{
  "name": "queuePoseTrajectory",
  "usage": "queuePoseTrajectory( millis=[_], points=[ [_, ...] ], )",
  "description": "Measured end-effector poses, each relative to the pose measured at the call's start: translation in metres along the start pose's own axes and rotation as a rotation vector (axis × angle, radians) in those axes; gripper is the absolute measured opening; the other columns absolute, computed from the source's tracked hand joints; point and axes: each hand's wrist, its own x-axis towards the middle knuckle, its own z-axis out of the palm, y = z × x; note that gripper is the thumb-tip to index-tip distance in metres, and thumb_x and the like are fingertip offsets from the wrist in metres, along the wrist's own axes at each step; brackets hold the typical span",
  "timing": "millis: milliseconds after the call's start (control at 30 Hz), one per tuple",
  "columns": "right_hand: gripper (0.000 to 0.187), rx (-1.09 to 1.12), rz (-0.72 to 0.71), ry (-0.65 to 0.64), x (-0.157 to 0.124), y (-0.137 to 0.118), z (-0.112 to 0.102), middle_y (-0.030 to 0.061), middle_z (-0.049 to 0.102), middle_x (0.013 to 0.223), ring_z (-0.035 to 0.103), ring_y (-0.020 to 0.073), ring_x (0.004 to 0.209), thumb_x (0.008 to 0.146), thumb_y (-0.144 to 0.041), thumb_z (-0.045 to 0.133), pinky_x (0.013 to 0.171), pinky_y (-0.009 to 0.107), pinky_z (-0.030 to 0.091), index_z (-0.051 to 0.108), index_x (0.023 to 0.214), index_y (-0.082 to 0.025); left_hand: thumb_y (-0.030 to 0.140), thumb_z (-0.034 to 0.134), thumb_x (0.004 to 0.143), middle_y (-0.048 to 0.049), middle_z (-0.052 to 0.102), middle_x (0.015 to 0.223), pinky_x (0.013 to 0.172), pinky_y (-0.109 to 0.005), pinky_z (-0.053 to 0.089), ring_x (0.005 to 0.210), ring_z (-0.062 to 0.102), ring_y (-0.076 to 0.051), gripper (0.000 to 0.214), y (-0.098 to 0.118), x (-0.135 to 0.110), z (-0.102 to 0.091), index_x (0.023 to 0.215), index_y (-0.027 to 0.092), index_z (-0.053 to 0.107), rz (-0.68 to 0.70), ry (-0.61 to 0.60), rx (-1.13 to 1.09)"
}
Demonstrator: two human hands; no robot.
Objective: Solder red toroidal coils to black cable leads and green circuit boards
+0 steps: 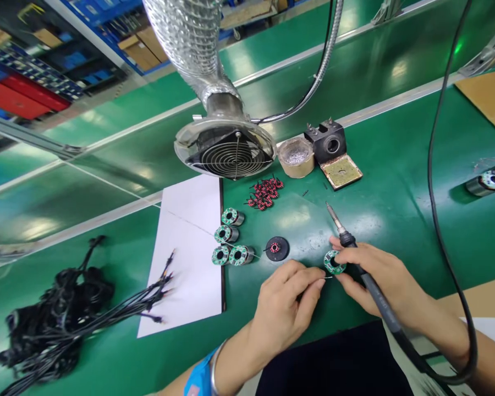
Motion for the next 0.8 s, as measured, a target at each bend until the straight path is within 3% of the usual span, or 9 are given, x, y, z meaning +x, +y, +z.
queuePoseTrajectory(
  millis=[100,200,267,367,433,533,633,700,800],
  points=[
    [0.022,-0.154,0.003,0.112,-0.001,-0.007,0.018,0.0109,0.069,0.102,0.066,0.0213,0.085,0.088,-0.019,0.065,0.075,0.035,0.056,0.054,0.106,-0.019,0.01,0.056,0.091,-0.003,0.063,0.082,0.065,-0.024,0.05,0.07,0.057,-0.013,0.018,-0.006,-0.001,-0.007,0.107,0.017,0.062,0.018,0.045,0.108],
    [0.033,-0.157,0.018,0.129,0.001,-0.012,0.022,0.0101,0.068,0.096,0.064,0.0218,0.084,0.087,-0.031,0.069,0.072,0.035,0.056,0.055,0.113,-0.017,0.009,0.052,0.092,-0.002,0.062,0.08,0.065,-0.023,0.049,0.07,0.058,-0.012,0.014,-0.011,-0.001,-0.011,0.102,0.016,0.058,-0.017,0.045,0.139],
    [0.032,-0.08,0.001,0.175,0.002,-0.013,0.015,0.0068,0.069,0.094,0.064,0.0177,0.079,0.089,-0.022,0.065,0.071,0.032,0.056,0.056,0.119,-0.017,0.01,0.051,0.092,-0.0003,0.06,0.076,0.062,-0.022,0.048,0.067,0.057,-0.011,0.01,-0.013,-0.002,-0.013,0.096,0.017,0.055,-0.025,0.031,0.149],
    [0.051,0.036,-0.068,0.283,0.0,-0.012,-0.006,0.0031,0.07,0.09,0.065,0.0144,0.075,0.085,-0.001,0.057,0.068,0.029,0.054,0.053,0.134,-0.018,0.01,0.051,0.091,0.0005,0.058,0.075,0.061,-0.023,0.046,0.065,0.055,-0.011,0.011,-0.015,-0.001,-0.014,0.097,0.018,0.053,0.014,-0.01,0.168],
    [0.057,0.093,-0.112,0.329,-0.003,-0.012,-0.018,0.0053,0.07,0.093,0.065,0.0163,0.078,0.083,-0.003,0.057,0.064,0.03,0.053,0.051,0.138,-0.016,0.013,0.051,0.091,-0.0009,0.058,0.078,0.062,-0.024,0.047,0.067,0.054,-0.013,0.014,-0.015,0.0,-0.017,0.104,0.017,0.052,0.025,-0.057,0.148],
    [0.045,0.146,-0.077,0.291,-0.005,-0.015,-0.028,0.0073,0.068,0.088,0.063,0.0177,0.073,0.082,-0.01,0.055,0.056,0.031,0.05,0.061,0.127,-0.014,0.018,0.045,0.09,-0.0029,0.054,0.079,0.061,-0.027,0.048,0.068,0.053,-0.015,0.011,-0.015,0.002,-0.022,0.101,0.017,0.047,0.018,-0.141,0.055],
    [0.035,0.196,-0.045,0.323,-0.005,-0.021,-0.024,0.0042,0.063,0.075,0.06,0.0165,0.063,0.076,-0.009,0.054,0.055,0.033,0.048,0.065,0.109,-0.014,0.011,0.038,0.093,-0.0011,0.052,0.075,0.059,-0.025,0.047,0.066,0.05,-0.014,0.01,-0.018,0.005,-0.025,0.091,0.02,0.044,0.045,-0.185,0.042],
    [0.032,0.234,-0.078,0.372,-0.006,-0.024,-0.018,0.0022,0.059,0.069,0.057,0.0155,0.058,0.072,-0.009,0.054,0.057,0.034,0.048,0.065,0.102,-0.013,0.009,0.042,0.094,-0.0012,0.054,0.075,0.061,-0.025,0.047,0.067,0.051,-0.014,0.012,-0.02,0.007,-0.024,0.091,0.019,0.047,0.072,-0.174,0.084],
    [0.028,0.236,-0.114,0.338,-0.009,-0.025,-0.011,0.0021,0.056,0.067,0.055,0.0155,0.057,0.071,-0.009,0.053,0.058,0.036,0.048,0.064,0.096,-0.013,0.009,0.053,0.092,-0.0024,0.06,0.077,0.066,-0.028,0.048,0.07,0.054,-0.015,0.009,-0.023,0.006,-0.022,0.095,0.018,0.053,0.113,-0.081,0.176]
  ],
)
